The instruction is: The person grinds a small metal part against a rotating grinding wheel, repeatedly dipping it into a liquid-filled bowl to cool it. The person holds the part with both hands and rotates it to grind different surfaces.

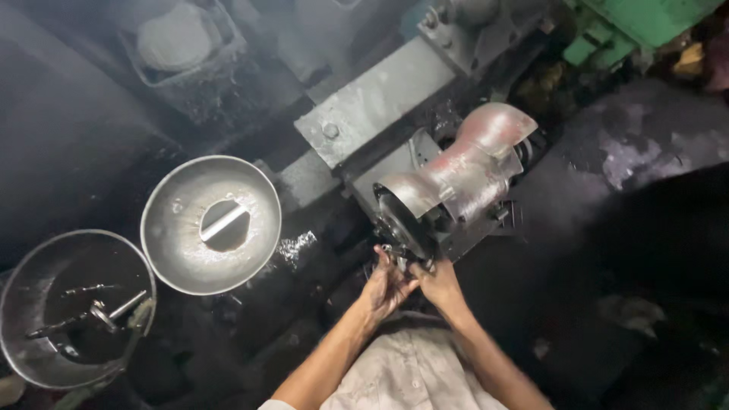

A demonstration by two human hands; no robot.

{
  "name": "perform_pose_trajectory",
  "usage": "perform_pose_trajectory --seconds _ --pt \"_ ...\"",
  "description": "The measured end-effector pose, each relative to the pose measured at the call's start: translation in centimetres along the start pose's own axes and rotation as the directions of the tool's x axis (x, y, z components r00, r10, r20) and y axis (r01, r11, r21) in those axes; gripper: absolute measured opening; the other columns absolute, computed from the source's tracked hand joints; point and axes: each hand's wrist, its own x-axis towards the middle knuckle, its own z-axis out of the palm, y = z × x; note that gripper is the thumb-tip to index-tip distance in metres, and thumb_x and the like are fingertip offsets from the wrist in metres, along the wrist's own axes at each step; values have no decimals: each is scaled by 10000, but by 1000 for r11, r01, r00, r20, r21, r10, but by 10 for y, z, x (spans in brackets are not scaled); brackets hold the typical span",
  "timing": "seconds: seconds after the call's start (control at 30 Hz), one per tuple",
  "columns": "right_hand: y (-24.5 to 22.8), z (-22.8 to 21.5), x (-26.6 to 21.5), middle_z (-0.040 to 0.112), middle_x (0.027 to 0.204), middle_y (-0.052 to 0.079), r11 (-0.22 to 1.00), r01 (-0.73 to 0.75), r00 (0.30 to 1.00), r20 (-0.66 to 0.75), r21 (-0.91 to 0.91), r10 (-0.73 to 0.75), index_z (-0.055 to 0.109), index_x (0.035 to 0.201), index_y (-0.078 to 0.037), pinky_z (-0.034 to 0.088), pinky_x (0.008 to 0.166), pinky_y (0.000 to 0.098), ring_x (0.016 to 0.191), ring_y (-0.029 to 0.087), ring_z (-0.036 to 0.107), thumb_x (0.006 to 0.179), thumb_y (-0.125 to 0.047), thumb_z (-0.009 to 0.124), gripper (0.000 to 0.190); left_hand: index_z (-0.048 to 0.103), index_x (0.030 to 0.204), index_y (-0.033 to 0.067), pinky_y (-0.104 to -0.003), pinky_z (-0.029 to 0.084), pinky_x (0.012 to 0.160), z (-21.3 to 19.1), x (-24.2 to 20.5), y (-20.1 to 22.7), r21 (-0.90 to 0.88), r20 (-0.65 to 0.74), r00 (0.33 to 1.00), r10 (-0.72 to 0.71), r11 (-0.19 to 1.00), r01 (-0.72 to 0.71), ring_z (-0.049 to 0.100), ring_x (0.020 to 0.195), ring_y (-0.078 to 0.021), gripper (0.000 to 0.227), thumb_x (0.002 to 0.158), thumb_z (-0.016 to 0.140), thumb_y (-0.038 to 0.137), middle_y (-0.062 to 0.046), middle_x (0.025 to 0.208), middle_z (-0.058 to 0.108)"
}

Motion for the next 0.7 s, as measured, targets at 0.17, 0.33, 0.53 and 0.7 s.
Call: perform_pose_trajectory --seconds 0.17,0.33,0.53,0.7 --pt "2 -14 -2 722 1012 178 985 -173 984 -34 -19 172 581 1261 14 557 809 359 919 267 699 761 -19 738 525 504 1434 94 -454 531 1070 -13 14 -22 -63 28 999 -37 997 39 625 1220 -271 864 859 482 739 -104 1365 627" --pt "7 -42 -18 732 1093 143 998 -14 998 -68 61 18 586 1276 13 551 880 339 1004 226 697 774 7 717 518 513 1391 77 -461 535 1103 -41 24 -59 -2 56 992 -117 993 118 649 1227 -283 819 872 532 711 -134 1289 649" --pt "-11 -64 -77 591 1326 162 982 164 971 -188 89 -145 381 1516 -12 510 960 368 1093 215 600 865 -57 727 738 503 1368 214 -489 477 1095 -37 14 -76 4 -1 993 -120 993 120 582 1290 -246 630 857 724 508 -35 1377 609" --pt "-6 -47 -61 570 1371 172 979 133 990 -63 155 -124 376 1492 15 453 1056 358 1250 211 560 838 -33 732 747 432 1501 137 -476 470 1174 -13 -3 -42 114 222 974 -53 993 28 568 1353 -272 847 833 649 610 -106 1467 567"
